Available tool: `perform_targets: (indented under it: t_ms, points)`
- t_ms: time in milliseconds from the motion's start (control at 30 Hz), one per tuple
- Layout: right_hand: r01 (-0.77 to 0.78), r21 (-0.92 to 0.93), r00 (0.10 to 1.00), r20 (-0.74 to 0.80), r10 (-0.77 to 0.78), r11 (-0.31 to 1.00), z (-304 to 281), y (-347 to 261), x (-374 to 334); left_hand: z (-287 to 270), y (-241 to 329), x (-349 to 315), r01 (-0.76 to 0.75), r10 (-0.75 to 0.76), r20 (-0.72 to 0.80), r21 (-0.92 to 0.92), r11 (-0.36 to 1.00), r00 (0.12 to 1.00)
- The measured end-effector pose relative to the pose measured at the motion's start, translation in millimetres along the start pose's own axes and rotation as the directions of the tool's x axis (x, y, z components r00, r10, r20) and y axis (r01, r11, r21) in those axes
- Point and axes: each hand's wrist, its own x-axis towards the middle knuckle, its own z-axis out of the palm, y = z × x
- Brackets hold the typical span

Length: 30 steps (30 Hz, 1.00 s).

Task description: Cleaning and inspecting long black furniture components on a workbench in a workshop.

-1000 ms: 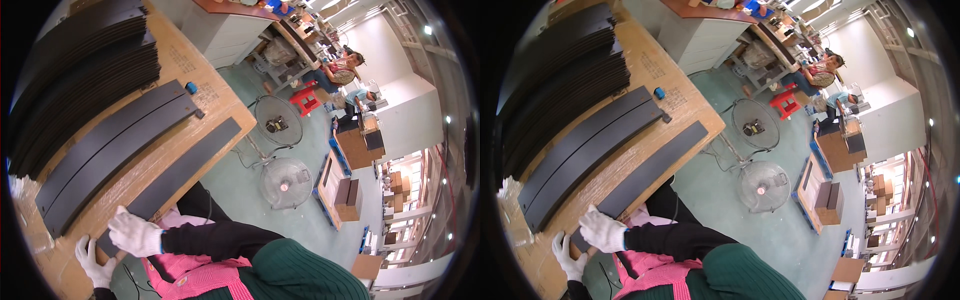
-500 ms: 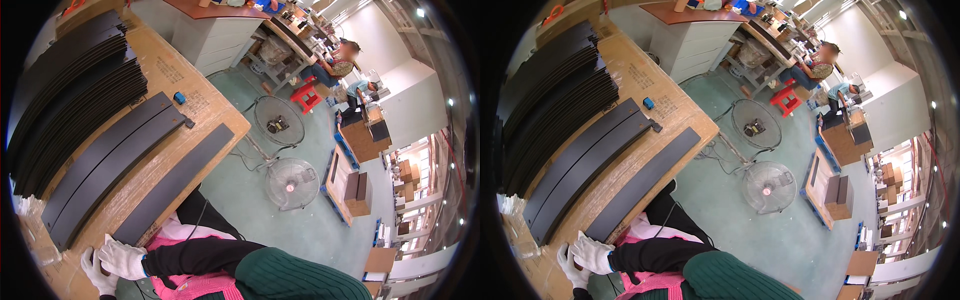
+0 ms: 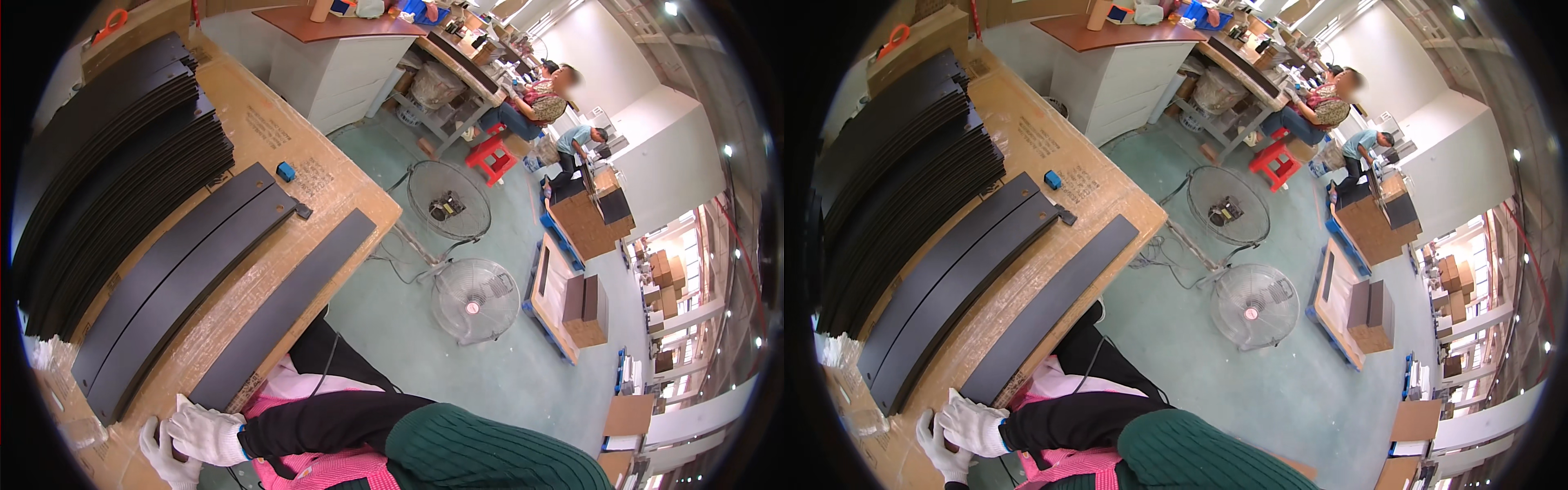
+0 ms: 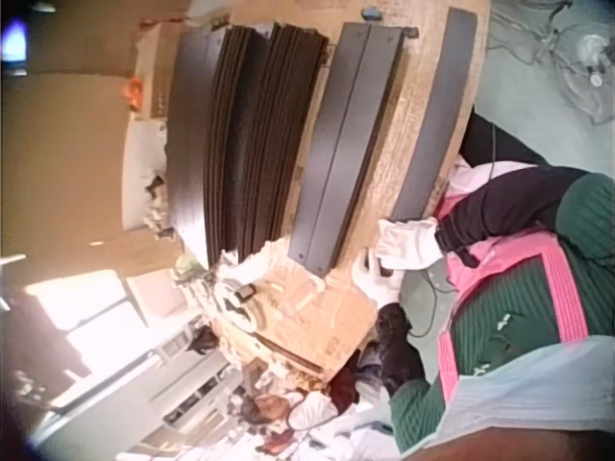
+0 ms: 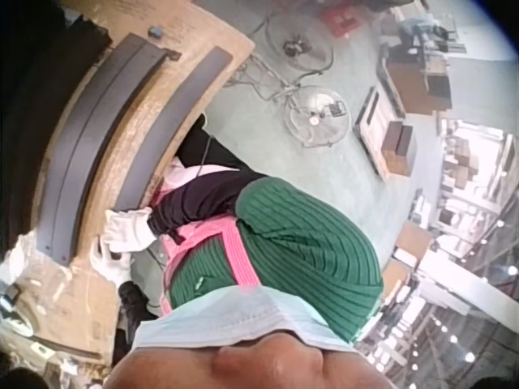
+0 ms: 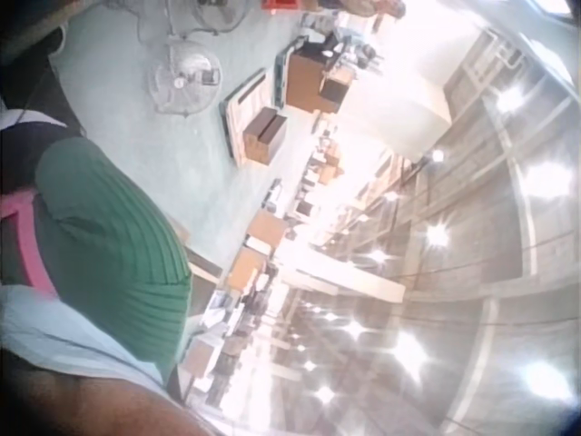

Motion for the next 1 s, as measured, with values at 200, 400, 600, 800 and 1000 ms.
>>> perform_targets:
  t_ms: [200,400,600,800,1000]
  points:
    - [-0.081,0.04,0.993,0.093,0.077,0.996,9,-4,10,1,-1,-1,-0.019,0.019,-0.028,-0.005,1.0,0.999]
    - [-0.106,0.014,0.992,0.077,0.104,0.994,12,-13,17,6,2,5,0.095,-0.096,-0.026,-0.031,0.995,0.995]
    - [-0.044,0.018,0.997,-0.07,0.045,0.999,24,-2,8,5,1,4,-0.023,0.021,-0.043,-0.039,0.999,0.999]
    - [-0.054,-0.002,0.994,-0.099,0.053,0.999,-6,41,-29,0,-11,-5,-0.061,0.06,-0.016,-0.027,0.998,0.998]
    - [-0.274,-0.131,0.919,-0.328,0.219,0.953,-90,136,-103,-9,-3,-6,-0.047,0.047,-0.002,0.014,0.999,0.999]
